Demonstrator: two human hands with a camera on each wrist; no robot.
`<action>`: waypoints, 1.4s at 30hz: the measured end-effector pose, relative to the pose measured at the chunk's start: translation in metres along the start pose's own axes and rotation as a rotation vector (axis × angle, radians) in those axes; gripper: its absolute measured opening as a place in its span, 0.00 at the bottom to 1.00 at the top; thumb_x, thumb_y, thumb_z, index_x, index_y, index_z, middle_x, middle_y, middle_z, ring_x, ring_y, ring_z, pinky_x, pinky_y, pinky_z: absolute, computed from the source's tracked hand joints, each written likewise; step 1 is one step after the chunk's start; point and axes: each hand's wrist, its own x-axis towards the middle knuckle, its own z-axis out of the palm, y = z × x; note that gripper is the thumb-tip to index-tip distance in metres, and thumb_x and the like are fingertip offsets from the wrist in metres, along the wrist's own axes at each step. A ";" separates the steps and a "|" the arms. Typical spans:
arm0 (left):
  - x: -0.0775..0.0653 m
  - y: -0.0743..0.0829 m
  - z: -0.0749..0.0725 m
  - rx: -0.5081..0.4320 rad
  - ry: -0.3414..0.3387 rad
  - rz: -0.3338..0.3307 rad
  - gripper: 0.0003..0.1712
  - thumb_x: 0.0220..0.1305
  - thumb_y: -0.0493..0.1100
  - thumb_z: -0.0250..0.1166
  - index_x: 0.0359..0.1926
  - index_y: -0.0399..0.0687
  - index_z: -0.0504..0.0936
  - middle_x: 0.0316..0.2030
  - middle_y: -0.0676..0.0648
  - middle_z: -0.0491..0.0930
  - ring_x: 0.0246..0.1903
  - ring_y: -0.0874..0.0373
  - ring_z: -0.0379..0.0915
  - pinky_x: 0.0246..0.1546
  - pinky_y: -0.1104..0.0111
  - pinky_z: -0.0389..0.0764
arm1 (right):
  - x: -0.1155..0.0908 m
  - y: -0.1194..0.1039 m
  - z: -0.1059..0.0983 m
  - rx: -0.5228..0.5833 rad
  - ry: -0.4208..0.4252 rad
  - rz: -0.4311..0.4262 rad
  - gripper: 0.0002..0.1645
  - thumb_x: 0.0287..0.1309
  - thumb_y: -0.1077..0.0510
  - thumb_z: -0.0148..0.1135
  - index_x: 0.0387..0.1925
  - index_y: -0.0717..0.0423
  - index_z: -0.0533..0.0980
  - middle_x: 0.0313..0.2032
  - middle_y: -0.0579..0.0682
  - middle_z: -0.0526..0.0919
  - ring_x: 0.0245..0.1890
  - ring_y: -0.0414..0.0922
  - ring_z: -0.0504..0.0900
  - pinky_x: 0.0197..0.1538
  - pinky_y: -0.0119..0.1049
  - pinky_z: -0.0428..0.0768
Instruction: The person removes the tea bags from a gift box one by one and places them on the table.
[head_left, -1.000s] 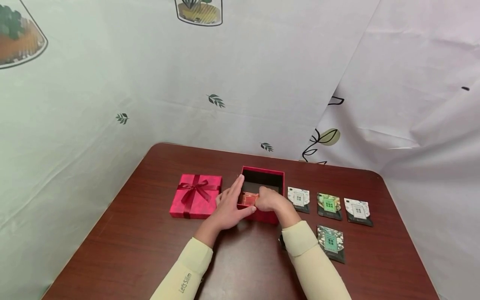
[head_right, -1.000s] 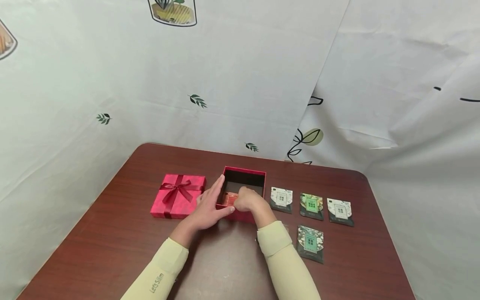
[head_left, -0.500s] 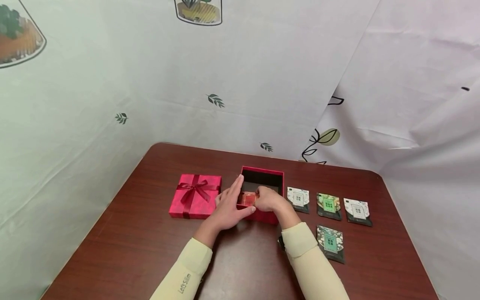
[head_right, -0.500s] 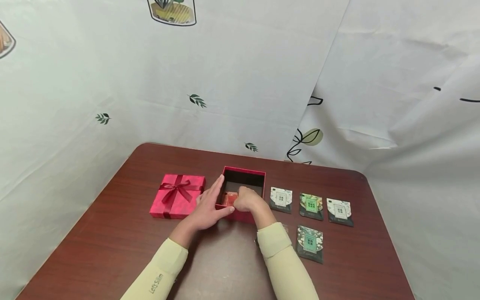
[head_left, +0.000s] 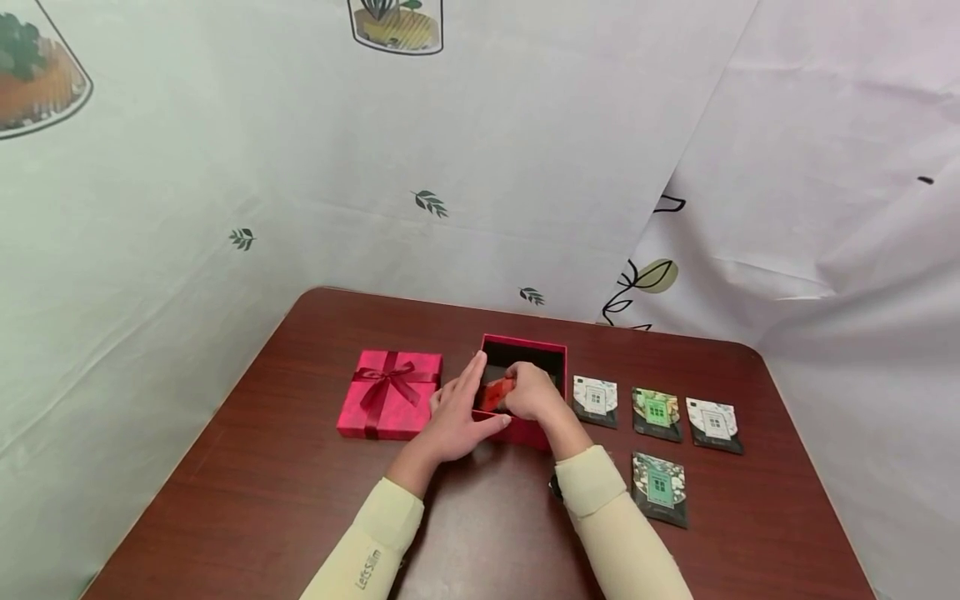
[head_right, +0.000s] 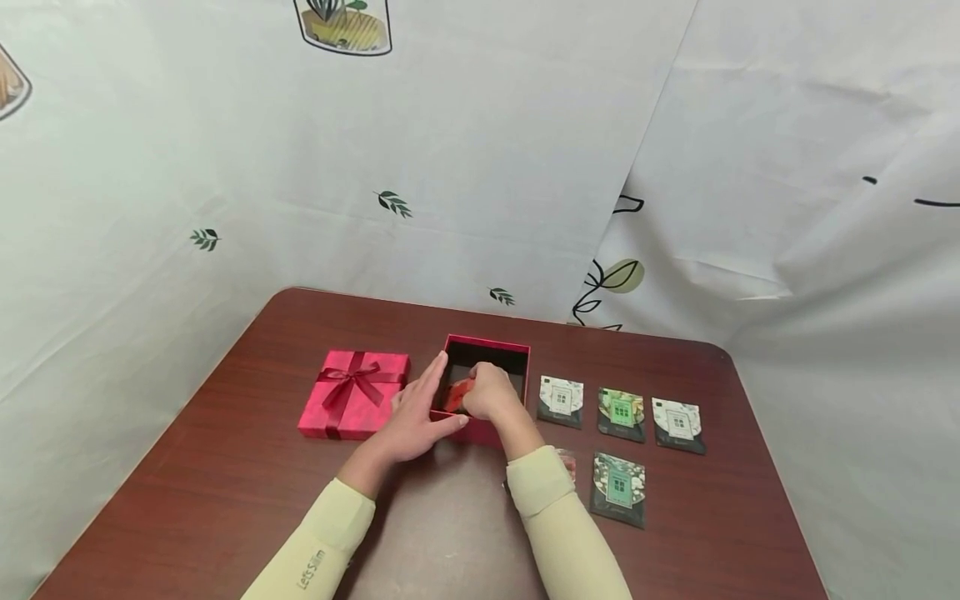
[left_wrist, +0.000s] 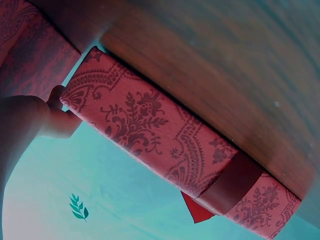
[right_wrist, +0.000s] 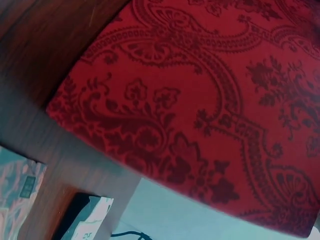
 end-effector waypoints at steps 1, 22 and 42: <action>0.000 0.000 0.000 0.000 0.001 0.002 0.61 0.58 0.64 0.68 0.80 0.66 0.38 0.77 0.69 0.34 0.71 0.47 0.49 0.62 0.42 0.45 | 0.000 -0.001 0.001 0.011 0.011 0.001 0.32 0.47 0.65 0.75 0.56 0.65 0.75 0.42 0.57 0.80 0.37 0.51 0.77 0.41 0.43 0.80; 0.000 0.001 0.000 0.001 0.006 0.009 0.61 0.58 0.64 0.69 0.81 0.62 0.40 0.78 0.64 0.37 0.71 0.45 0.49 0.62 0.38 0.43 | -0.011 0.004 -0.001 0.101 0.160 -0.016 0.31 0.47 0.66 0.76 0.56 0.61 0.77 0.45 0.57 0.82 0.39 0.51 0.79 0.41 0.44 0.82; 0.002 0.001 0.001 0.010 0.016 -0.010 0.62 0.56 0.65 0.70 0.81 0.64 0.40 0.78 0.62 0.39 0.70 0.44 0.49 0.62 0.38 0.44 | -0.033 0.014 -0.010 0.287 0.267 -0.106 0.34 0.46 0.67 0.76 0.58 0.58 0.75 0.43 0.55 0.80 0.25 0.43 0.80 0.30 0.37 0.80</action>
